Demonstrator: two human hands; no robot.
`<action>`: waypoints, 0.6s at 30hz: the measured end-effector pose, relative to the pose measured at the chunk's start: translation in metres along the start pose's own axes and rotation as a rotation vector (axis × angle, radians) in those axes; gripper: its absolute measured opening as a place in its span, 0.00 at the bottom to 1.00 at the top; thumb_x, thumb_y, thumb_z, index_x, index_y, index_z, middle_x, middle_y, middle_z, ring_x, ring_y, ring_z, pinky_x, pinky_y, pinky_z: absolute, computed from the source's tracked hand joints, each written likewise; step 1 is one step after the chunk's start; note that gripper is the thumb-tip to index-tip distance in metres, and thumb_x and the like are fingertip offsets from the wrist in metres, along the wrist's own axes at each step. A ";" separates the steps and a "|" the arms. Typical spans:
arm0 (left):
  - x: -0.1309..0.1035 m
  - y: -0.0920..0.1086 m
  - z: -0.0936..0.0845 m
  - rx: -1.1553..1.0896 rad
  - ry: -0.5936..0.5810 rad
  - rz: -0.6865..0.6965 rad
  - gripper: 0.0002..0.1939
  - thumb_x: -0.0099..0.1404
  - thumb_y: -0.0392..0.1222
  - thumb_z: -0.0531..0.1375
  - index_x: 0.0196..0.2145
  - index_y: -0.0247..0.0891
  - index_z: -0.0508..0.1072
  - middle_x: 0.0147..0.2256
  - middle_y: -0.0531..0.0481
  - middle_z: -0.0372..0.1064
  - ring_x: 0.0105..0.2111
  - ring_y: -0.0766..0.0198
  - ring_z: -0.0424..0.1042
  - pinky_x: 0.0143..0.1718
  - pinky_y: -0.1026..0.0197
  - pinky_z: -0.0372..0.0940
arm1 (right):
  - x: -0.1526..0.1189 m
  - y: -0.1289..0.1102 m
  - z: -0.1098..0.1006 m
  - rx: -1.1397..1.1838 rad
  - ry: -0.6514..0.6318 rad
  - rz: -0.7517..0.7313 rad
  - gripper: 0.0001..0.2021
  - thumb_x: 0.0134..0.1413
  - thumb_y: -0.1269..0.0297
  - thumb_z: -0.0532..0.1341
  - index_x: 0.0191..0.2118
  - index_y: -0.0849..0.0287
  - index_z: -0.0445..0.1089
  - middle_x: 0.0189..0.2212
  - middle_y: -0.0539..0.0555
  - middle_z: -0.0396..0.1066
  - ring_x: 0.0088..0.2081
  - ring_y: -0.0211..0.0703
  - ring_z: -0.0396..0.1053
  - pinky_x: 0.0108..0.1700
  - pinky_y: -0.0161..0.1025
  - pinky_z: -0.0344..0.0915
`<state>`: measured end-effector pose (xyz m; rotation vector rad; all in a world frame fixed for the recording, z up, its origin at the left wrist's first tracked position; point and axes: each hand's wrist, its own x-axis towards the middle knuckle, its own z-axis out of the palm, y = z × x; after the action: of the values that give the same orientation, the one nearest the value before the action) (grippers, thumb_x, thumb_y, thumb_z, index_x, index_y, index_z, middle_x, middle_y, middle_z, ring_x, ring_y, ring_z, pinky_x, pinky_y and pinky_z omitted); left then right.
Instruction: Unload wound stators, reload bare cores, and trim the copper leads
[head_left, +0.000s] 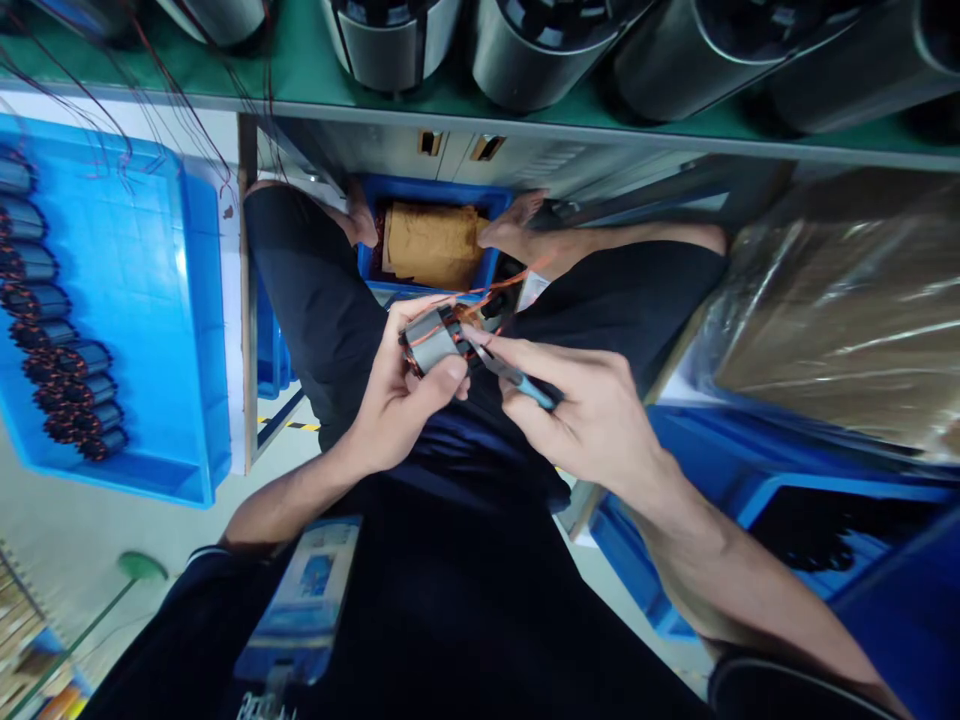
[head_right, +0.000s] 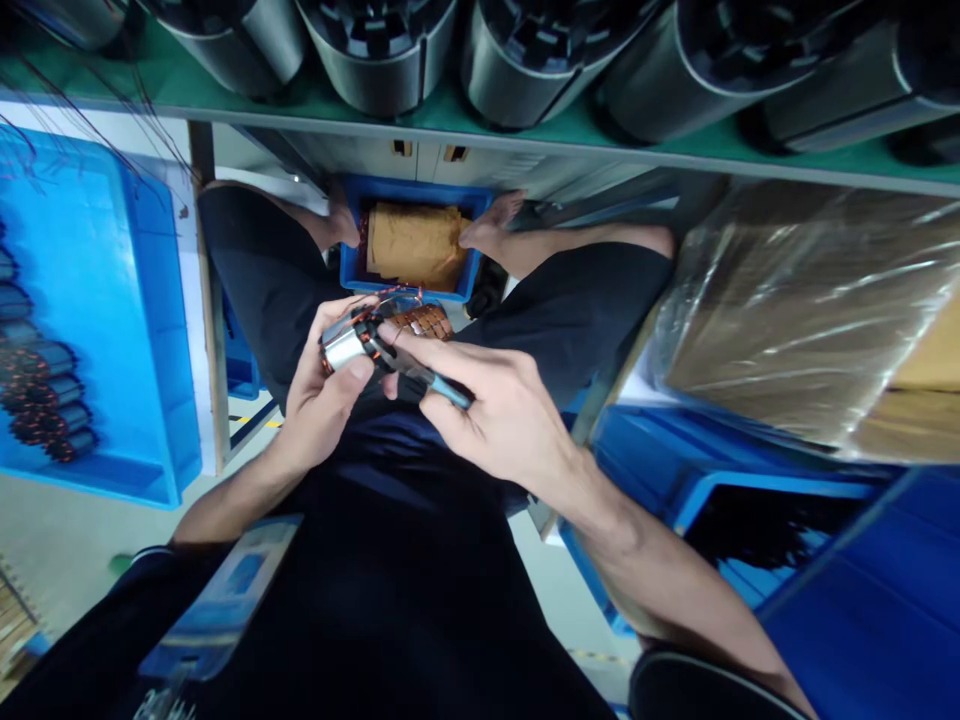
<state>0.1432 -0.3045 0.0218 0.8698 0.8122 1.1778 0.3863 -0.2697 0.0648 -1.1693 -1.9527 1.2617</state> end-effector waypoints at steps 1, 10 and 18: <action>0.001 -0.005 -0.001 -0.023 0.011 0.010 0.25 0.93 0.45 0.70 0.81 0.53 0.77 0.59 0.48 0.80 0.42 0.65 0.84 0.48 0.61 0.86 | 0.002 0.004 0.002 0.046 -0.004 0.024 0.36 0.74 0.78 0.65 0.79 0.45 0.84 0.56 0.48 0.94 0.46 0.45 0.92 0.59 0.41 0.89; 0.000 0.024 0.015 0.046 0.135 0.015 0.22 0.98 0.54 0.60 0.80 0.52 0.78 0.63 0.42 0.80 0.52 0.56 0.89 0.46 0.58 0.89 | 0.004 -0.011 -0.007 -0.095 -0.028 -0.002 0.41 0.77 0.75 0.65 0.89 0.42 0.74 0.55 0.55 0.88 0.51 0.53 0.86 0.62 0.54 0.90; -0.004 0.027 0.017 0.181 0.107 0.088 0.25 0.96 0.52 0.65 0.82 0.50 0.77 0.68 0.41 0.78 0.65 0.51 0.84 0.71 0.47 0.84 | 0.000 -0.023 -0.008 -0.158 0.013 -0.038 0.46 0.74 0.77 0.67 0.91 0.37 0.71 0.55 0.55 0.86 0.50 0.55 0.85 0.60 0.55 0.89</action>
<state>0.1462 -0.3068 0.0542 1.0061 0.9877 1.2497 0.3844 -0.2707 0.0894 -1.2066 -2.0861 1.0948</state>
